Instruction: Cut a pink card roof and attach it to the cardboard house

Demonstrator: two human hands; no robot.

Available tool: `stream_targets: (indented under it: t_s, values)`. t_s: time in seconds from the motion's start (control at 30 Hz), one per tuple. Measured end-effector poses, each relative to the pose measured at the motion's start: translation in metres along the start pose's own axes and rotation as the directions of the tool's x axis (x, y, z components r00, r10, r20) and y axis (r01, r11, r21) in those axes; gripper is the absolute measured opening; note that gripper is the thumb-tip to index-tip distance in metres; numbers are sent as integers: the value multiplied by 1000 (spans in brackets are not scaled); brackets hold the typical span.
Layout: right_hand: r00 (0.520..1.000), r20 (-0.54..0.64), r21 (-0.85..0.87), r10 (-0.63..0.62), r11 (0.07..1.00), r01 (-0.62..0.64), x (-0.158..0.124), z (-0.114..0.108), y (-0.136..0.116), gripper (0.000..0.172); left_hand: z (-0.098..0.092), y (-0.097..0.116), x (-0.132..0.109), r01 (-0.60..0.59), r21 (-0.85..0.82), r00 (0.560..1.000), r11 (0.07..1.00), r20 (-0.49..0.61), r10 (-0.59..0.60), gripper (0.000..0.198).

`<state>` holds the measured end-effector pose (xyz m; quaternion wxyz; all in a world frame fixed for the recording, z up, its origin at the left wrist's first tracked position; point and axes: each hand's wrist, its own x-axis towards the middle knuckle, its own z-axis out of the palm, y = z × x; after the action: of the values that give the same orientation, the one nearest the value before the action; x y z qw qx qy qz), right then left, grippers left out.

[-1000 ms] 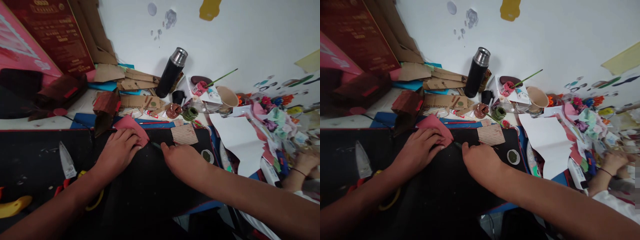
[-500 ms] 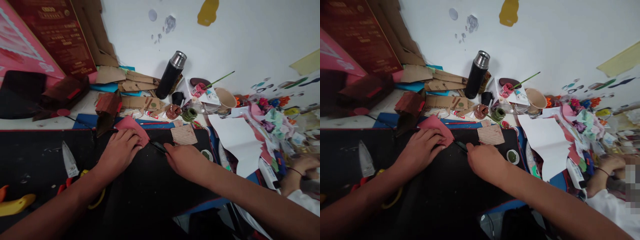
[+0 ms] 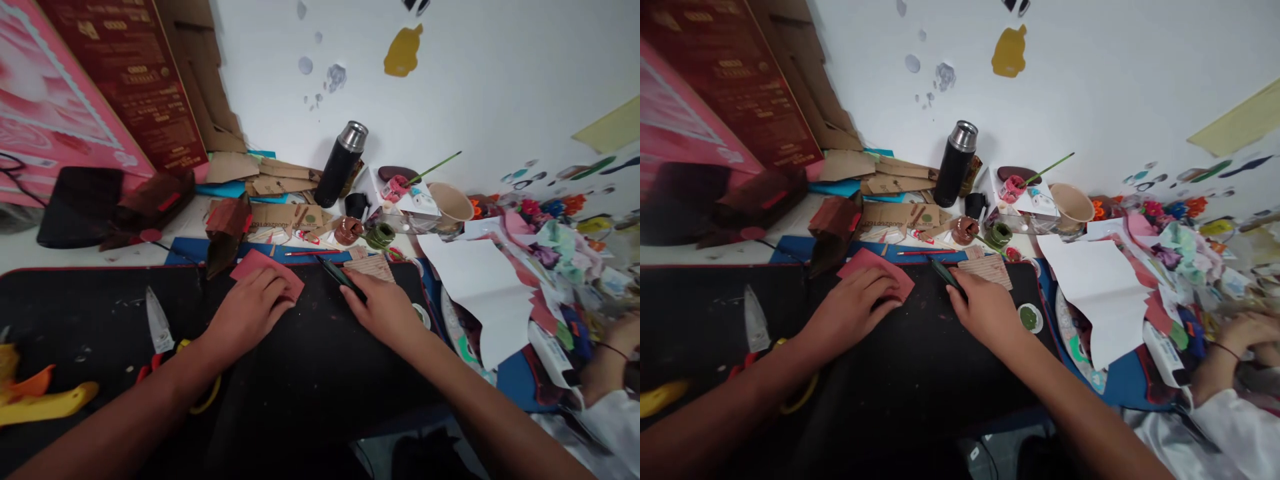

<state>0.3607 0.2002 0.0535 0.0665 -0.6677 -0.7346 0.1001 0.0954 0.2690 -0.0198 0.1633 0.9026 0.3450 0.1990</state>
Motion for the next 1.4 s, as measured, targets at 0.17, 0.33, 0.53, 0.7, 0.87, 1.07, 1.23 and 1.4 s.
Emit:
stream_targets:
  t_s: [0.17,0.33,0.53,0.7,0.87,1.07,1.23,1.4]
  values:
    - [1000,-20,-23,-8,1000,8,11,25,2,41,-1,-3,-1,16,51,995,999,-96,-11,45]
    - [999,-3,-69,-35,997,35,10,35,4,45,-1,-7,1,34,183,999,983,-44,-26,64]
    - [987,-134,-5,-86,996,86,9,36,9,37,-12,2,4,55,251,997,967,-63,-40,67]
    - [944,-305,239,-124,950,202,7,36,-4,21,-19,5,6,59,238,990,969,-137,-26,57]
    - [973,-224,506,-54,847,163,8,47,-24,18,-27,2,6,34,150,963,988,-270,8,17]
    - [990,-135,760,48,646,72,22,56,-38,22,-52,9,4,146,-346,889,927,-364,-276,16]
    - [993,-87,924,84,379,49,41,52,-47,27,-59,9,6,383,-766,851,516,76,-519,37]
    - [1000,-10,967,27,255,2,53,54,-55,39,-53,5,8,445,-795,851,412,231,-473,46]
